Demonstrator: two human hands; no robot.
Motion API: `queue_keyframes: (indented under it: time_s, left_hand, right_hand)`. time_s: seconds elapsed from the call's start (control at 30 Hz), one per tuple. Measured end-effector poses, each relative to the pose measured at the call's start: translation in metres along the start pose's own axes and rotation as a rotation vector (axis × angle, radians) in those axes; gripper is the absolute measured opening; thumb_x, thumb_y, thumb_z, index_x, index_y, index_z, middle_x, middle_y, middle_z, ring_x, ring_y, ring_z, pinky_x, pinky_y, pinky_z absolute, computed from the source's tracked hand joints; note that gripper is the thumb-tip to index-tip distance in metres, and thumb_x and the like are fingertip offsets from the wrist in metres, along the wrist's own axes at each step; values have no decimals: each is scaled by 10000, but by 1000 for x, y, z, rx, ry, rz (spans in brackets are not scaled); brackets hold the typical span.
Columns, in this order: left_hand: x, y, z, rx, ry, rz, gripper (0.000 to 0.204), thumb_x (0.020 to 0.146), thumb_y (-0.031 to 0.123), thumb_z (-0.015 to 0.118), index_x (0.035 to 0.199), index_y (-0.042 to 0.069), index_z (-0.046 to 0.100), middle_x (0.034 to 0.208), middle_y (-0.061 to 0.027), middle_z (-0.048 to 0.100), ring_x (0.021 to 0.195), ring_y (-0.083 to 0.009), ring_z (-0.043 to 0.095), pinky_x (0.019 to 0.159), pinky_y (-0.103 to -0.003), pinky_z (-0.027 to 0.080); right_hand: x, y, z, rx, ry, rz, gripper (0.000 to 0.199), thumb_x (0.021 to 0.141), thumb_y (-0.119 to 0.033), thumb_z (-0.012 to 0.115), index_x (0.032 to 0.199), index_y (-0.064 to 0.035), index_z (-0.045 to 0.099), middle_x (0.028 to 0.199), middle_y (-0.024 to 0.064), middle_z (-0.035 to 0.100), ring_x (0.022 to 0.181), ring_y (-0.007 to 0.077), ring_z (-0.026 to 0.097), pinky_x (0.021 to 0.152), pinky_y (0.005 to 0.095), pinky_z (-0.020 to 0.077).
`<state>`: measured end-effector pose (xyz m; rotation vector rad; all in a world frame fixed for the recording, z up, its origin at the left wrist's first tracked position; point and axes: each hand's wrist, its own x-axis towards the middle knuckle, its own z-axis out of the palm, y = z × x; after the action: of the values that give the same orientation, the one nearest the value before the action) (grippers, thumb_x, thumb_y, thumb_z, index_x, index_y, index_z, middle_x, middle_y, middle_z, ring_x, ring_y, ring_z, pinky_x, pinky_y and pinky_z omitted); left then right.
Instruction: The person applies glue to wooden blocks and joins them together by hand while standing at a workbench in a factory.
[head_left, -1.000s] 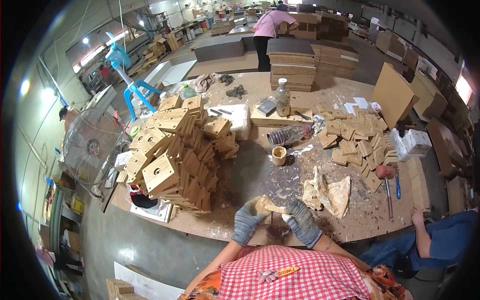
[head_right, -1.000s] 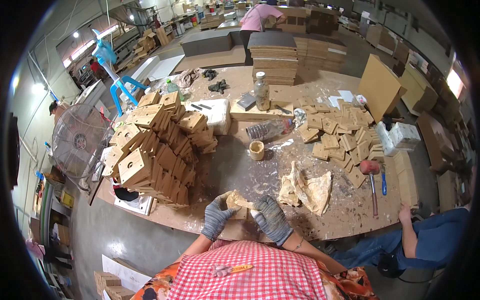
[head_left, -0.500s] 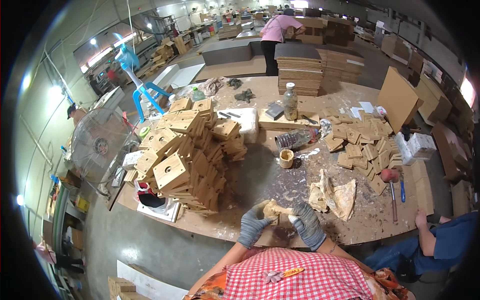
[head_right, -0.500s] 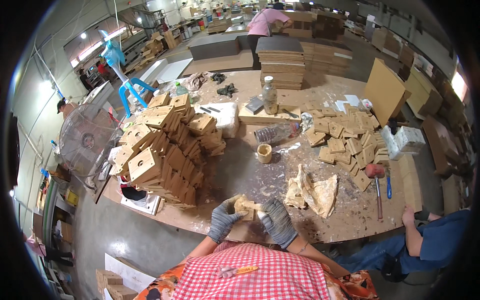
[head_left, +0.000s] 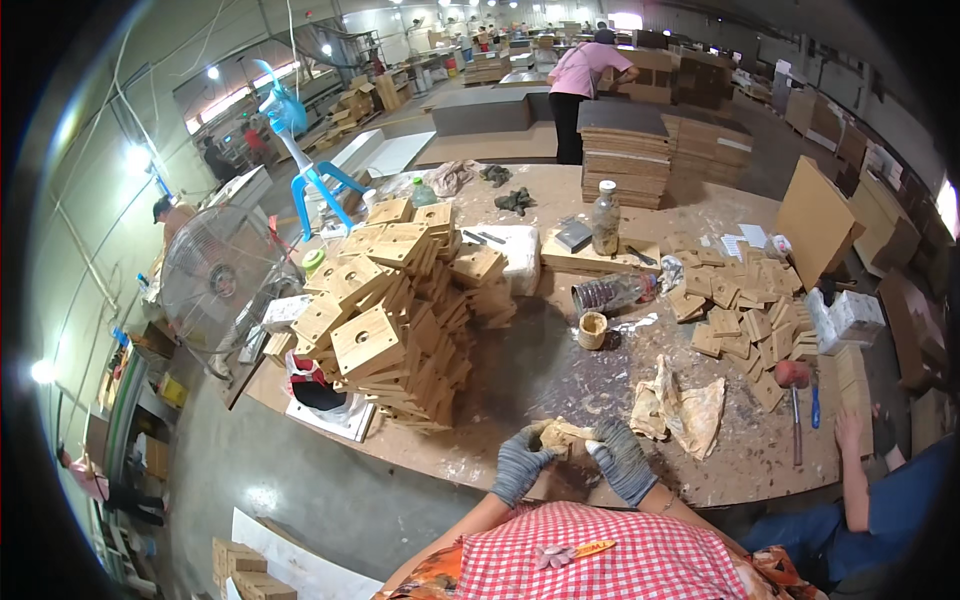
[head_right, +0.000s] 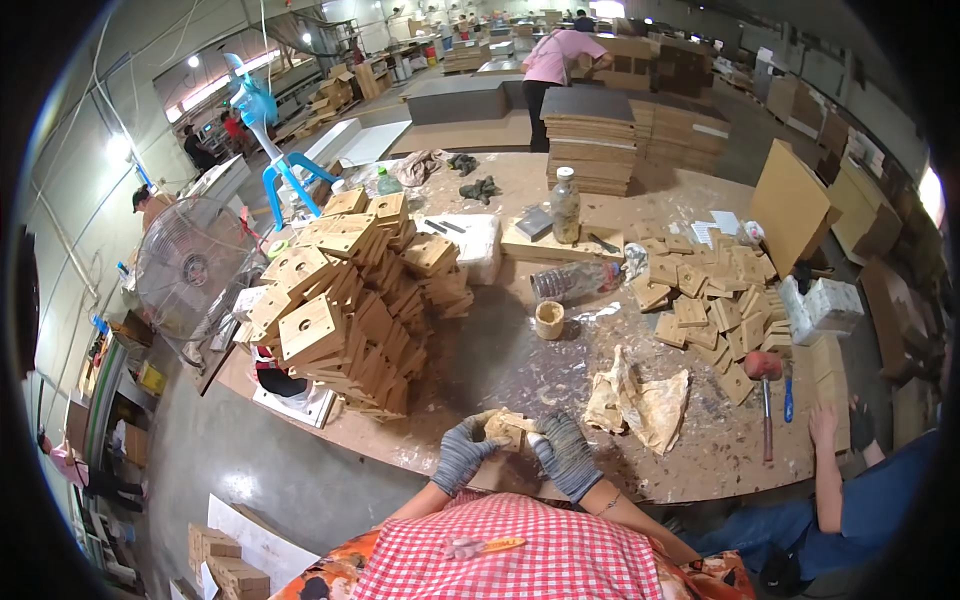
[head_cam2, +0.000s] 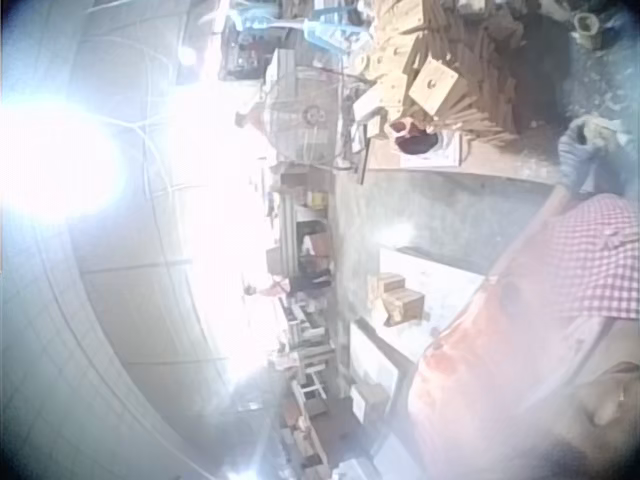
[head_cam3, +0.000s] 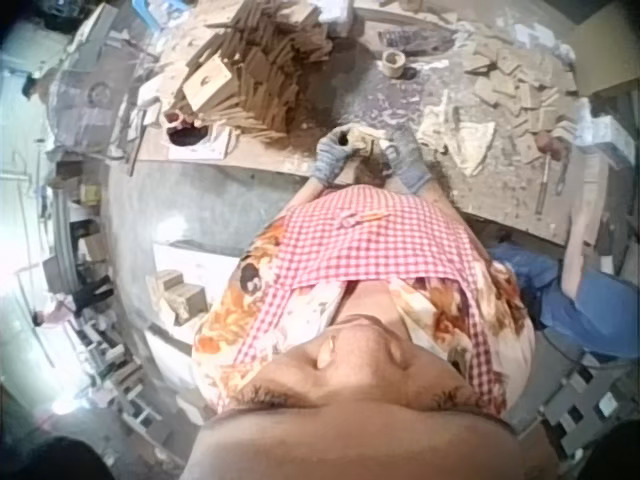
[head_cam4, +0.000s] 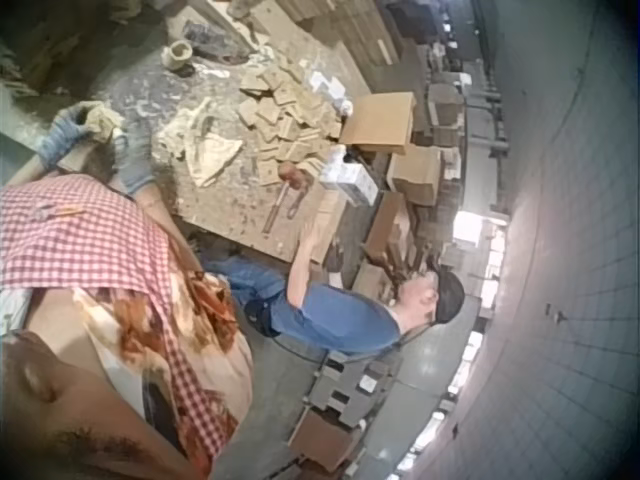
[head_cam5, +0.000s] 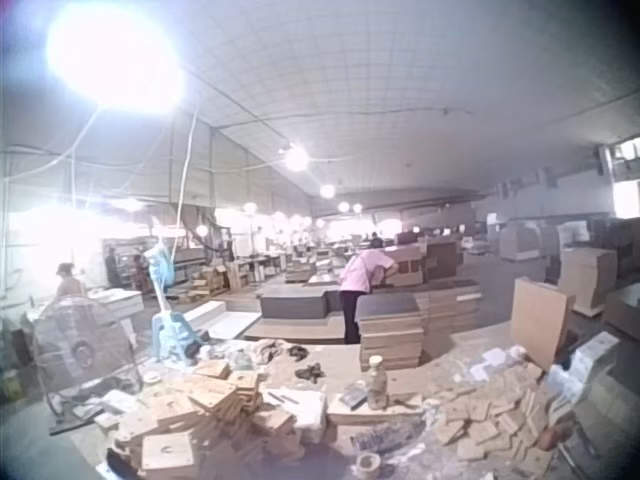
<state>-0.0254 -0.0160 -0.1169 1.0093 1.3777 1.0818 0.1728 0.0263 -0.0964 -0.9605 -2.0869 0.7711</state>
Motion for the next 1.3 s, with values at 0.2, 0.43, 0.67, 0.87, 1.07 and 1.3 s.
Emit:
queue_keyframes:
  time_s: [0.2, 0.43, 0.67, 0.87, 1.07, 1.3]
  left_hand:
    - [-4, -12, -11, -137, 126, 68, 512, 756, 95, 768, 1214, -11, 565, 1114, -85, 646, 977, -136, 605, 851, -264, 513]
    - [11, -32, 0, -70, 64, 72, 512, 738, 147, 785, 1196, 25, 590, 1069, -36, 656, 940, -97, 579, 861, -261, 481]
    - [5, -27, -8, 94, 81, 201, 498, 731, 247, 777, 1166, 63, 619, 1047, -65, 677, 923, -139, 625, 829, -285, 500]
    - [20, -54, -20, 135, 96, 80, 592, 680, 323, 810, 1175, 63, 616, 1044, -105, 684, 917, -183, 649, 826, -299, 506]
    - [16, -39, -12, 269, 66, 3, 594, 731, 162, 795, 1246, 3, 545, 1118, -86, 643, 1000, -157, 603, 886, -287, 494]
    - [8, -44, -24, 79, 49, -28, 663, 743, 152, 794, 1311, 14, 481, 1223, -101, 582, 1095, -164, 555, 943, -289, 462]
  right_hand:
    - [-9, -6, -1, -25, -69, -20, 217, 890, -213, 538, 970, -18, 587, 942, 176, 573, 916, 348, 547, 853, 418, 445]
    - [-11, 38, 2, 415, -17, 335, 311, 937, -315, 515, 1003, -25, 607, 820, 82, 598, 738, 204, 556, 709, 357, 473]
    - [-18, 79, 29, 269, 28, 193, 308, 929, -319, 523, 961, -23, 606, 807, 70, 589, 699, 183, 543, 664, 336, 459]
    - [9, 76, 30, 392, 27, 362, 318, 922, -338, 535, 935, -27, 601, 738, 67, 542, 663, 150, 507, 635, 323, 446]
    - [80, 124, 0, 251, 189, 449, 263, 916, -260, 520, 1006, -38, 629, 738, 94, 569, 679, 186, 533, 672, 332, 462]
    - [176, 162, -13, -323, 279, 263, 213, 865, -209, 535, 943, -47, 650, 913, 203, 638, 895, 374, 588, 831, 448, 459]
